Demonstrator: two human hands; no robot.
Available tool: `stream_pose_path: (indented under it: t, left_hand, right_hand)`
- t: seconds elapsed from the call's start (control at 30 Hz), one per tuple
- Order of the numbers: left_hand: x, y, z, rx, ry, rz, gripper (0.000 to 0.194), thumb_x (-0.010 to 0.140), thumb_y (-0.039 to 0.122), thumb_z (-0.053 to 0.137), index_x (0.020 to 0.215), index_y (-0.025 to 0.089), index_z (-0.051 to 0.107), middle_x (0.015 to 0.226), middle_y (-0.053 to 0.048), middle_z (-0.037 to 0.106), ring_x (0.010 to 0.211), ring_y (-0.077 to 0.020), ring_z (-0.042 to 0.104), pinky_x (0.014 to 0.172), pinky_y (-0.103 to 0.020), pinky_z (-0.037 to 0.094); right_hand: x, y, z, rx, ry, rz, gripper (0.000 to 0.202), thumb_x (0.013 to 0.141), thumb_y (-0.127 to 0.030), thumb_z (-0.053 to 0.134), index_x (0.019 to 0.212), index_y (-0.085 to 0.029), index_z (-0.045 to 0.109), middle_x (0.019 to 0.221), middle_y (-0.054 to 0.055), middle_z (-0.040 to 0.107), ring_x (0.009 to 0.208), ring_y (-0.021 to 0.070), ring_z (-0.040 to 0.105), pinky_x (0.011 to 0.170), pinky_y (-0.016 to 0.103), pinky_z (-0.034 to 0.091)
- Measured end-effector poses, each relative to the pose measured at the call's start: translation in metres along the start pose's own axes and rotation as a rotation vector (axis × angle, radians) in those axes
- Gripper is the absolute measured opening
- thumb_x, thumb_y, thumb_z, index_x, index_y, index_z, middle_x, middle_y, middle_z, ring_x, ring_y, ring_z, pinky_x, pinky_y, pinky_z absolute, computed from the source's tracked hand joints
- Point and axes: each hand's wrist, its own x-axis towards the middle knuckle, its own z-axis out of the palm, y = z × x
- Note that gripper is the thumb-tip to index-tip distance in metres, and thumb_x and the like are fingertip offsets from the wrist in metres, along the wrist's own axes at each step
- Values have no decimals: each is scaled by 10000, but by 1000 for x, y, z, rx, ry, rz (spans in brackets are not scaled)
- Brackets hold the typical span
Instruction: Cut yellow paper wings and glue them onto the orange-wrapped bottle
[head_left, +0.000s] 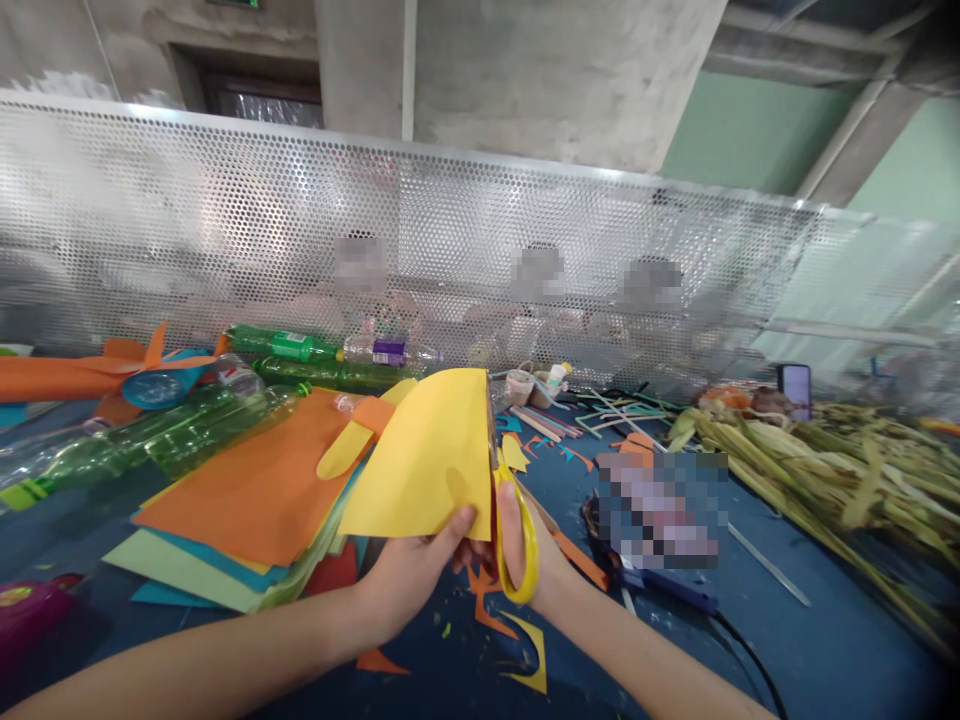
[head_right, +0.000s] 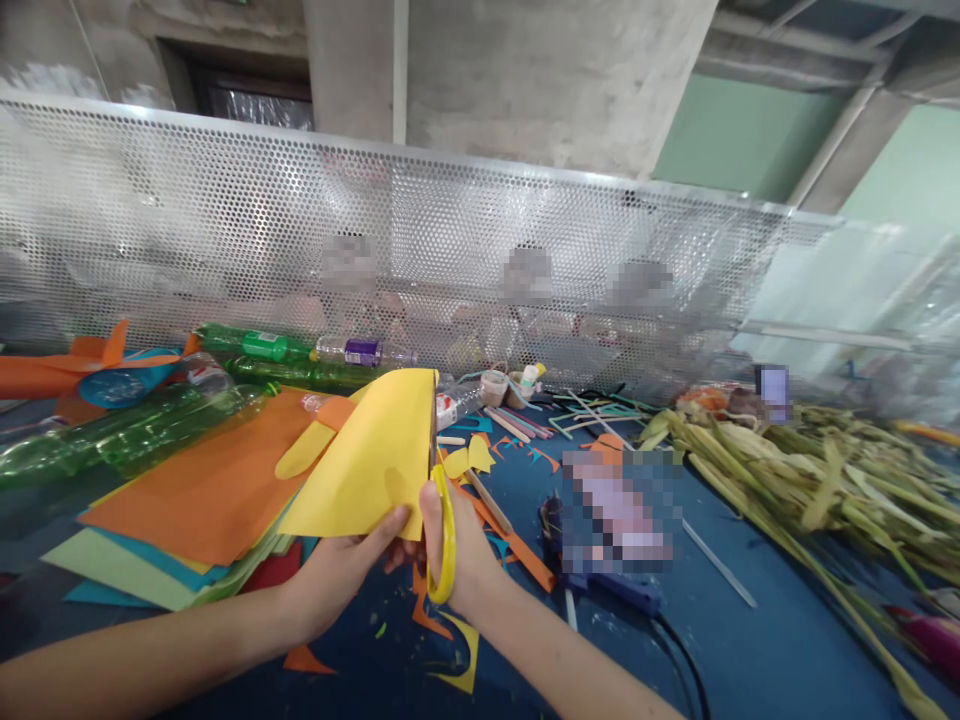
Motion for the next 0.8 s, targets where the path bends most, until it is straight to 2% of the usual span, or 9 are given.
stream_pose_path:
  t: [0.1, 0.2, 0.47, 0.67, 0.8]
  left_hand:
    - [0, -2, 1, 4, 12, -19, 394, 808, 515, 498, 670, 149, 546, 621, -13, 545, 546, -124, 470, 571, -266, 419]
    - [-1, -3, 2, 10, 20, -31, 399, 796, 529, 505, 665, 153, 541, 617, -9, 546, 537, -121, 467, 571, -268, 421]
    - [-1, -3, 1, 37, 26, -51, 411, 780, 554, 508, 640, 168, 531, 594, -5, 530, 534, -129, 463, 577, -278, 416]
    - [1, -10, -2, 58, -7, -39, 407, 813, 531, 474, 654, 164, 547, 617, -20, 547, 566, -142, 483, 607, -284, 418]
    - [2, -9, -2, 67, 9, -80, 419, 806, 538, 474, 621, 169, 544, 581, -14, 539, 558, -147, 494, 619, -287, 420]
  right_hand:
    - [2, 1, -1, 3, 30, -23, 470, 834, -616, 363, 628, -213, 491, 458, -29, 442, 377, 125, 439, 370, 251, 431]
    - [3, 2, -3, -6, 2, -29, 472, 859, -591, 340, 689, -199, 541, 443, -33, 443, 366, 122, 439, 354, 237, 427]
    - [7, 13, -5, -31, 16, -72, 455, 878, -551, 348, 726, -187, 574, 439, -32, 477, 361, 122, 468, 365, 223, 438]
    - [6, 15, -3, -5, 31, 26, 470, 852, -598, 348, 757, -195, 571, 427, -35, 477, 326, 120, 454, 329, 224, 427]
    - [7, 9, -3, -36, 49, 103, 523, 814, -653, 345, 635, -199, 534, 432, -21, 477, 331, 110, 455, 305, 208, 411]
